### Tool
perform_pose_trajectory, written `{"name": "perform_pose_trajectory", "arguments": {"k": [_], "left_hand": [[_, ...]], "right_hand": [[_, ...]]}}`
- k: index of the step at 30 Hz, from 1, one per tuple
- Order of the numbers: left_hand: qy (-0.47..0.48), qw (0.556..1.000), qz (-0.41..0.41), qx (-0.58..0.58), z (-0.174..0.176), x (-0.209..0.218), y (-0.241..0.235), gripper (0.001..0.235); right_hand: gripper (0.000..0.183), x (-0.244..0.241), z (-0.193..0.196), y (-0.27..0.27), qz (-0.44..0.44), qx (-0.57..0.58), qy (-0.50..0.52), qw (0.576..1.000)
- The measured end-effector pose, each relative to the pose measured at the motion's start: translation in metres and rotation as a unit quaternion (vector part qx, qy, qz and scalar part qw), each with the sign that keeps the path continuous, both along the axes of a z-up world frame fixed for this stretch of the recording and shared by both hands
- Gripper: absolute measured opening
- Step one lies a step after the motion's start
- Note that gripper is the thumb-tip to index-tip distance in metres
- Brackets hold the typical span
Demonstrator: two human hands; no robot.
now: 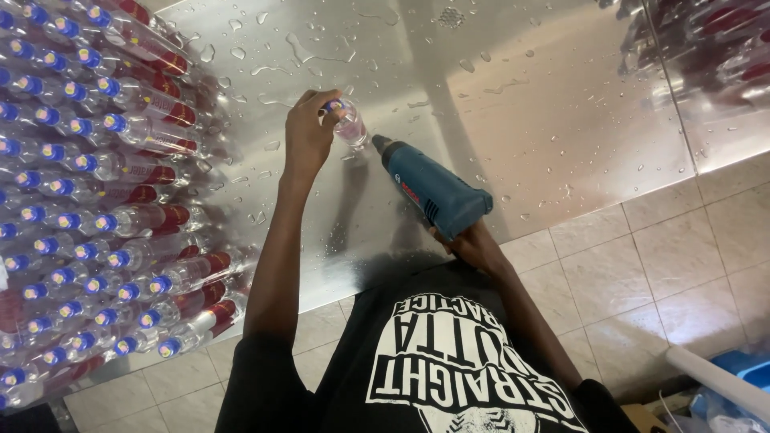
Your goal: Using a handheld heat gun to shrink-wrap plastic seals onto the caps of water bottles on a production line.
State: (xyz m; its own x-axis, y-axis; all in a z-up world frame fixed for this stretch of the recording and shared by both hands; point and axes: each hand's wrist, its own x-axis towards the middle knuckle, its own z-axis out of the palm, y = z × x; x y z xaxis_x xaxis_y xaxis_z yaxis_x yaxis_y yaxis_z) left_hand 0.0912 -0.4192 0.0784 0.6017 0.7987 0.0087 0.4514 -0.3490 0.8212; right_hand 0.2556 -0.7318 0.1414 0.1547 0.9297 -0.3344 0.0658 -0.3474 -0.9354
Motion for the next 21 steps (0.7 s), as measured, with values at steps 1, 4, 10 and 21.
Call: {"name": "perform_pose_trajectory", "arguments": {"k": [1, 4, 10, 21], "left_hand": [[0.003, 1.000, -0.015, 0.007, -0.006, -0.002, 0.002, 0.029], [0.017, 1.000, -0.011, 0.013, 0.005, -0.001, -0.002, 0.031], [-0.036, 0.998, -0.044, -0.031, 0.003, -0.007, 0.001, 0.035], [-0.049, 0.999, 0.016, 0.012, -0.016, -0.004, -0.013, 0.047]], "right_hand": [[0.053, -0.001, 0.000, -0.002, -0.001, 0.001, -0.003, 1.000], [0.053, 0.000, -0.002, -0.005, 0.003, 0.008, -0.013, 1.000], [0.053, 0.001, -0.007, -0.010, 0.009, 0.028, -0.037, 0.999], [0.037, -0.002, -0.078, -0.036, -0.029, -0.138, -0.062, 0.988]]}}
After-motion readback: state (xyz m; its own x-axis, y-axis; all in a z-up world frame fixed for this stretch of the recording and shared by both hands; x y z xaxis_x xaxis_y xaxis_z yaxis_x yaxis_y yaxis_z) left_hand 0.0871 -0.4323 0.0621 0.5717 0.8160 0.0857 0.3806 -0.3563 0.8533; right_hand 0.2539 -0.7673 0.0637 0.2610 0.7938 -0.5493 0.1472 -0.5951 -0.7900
